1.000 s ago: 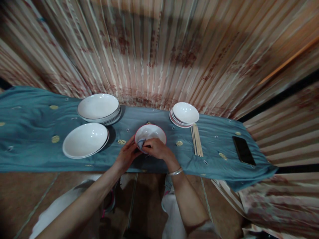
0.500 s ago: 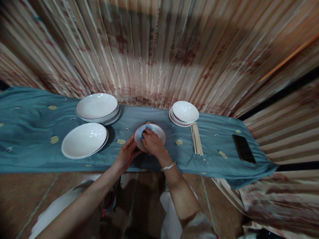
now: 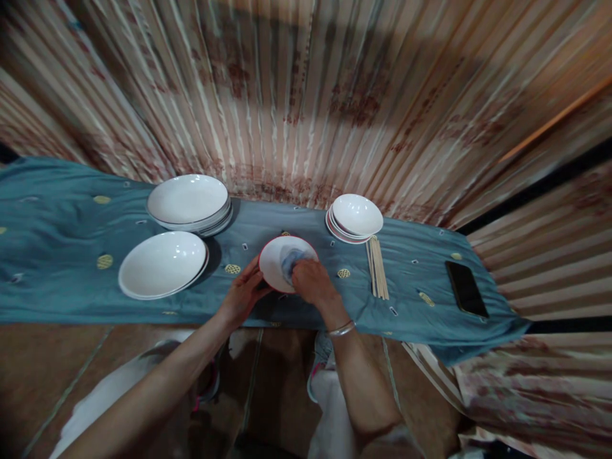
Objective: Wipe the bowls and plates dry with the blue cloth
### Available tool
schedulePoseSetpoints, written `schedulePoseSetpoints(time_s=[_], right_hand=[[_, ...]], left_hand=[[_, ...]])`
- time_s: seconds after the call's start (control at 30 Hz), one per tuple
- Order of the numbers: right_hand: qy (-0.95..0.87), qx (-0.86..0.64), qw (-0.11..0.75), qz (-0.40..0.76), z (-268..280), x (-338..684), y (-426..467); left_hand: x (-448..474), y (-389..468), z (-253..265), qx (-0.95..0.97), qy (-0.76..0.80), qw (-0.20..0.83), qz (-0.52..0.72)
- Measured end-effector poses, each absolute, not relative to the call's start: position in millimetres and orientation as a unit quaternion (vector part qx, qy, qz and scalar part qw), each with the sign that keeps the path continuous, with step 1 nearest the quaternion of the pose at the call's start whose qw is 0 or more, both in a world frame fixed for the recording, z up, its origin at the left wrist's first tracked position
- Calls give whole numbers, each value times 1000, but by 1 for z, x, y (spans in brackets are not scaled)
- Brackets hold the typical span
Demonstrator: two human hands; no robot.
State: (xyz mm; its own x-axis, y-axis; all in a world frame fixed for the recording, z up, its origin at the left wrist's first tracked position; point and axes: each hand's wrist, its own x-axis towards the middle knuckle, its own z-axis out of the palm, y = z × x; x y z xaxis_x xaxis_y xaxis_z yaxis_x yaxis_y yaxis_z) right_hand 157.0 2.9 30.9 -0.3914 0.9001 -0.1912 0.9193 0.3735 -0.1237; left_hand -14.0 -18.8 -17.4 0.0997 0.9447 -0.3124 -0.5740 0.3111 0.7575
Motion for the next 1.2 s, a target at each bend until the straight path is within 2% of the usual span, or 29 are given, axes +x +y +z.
schedulePoseSetpoints(time_s=[0.23,0.57,0.77,0.97,1.2], right_hand=[[825,538,41,-170,37,149,-5],[827,503,-104,-229,12,133,2],[831,477,-155,-238,1,128,8],[818,513,-151,-214,-4,126,15],[802,587,-62,-93,8,134,17]], left_hand=[[-14,-18,-21,229,385,710,543],[-15,-20,-22,242,393,706,537],[-13,-22,-18,234,394,706,540],[-13,-20,-21,238,397,705,537],[-13,-20,-19,235,396,705,540]])
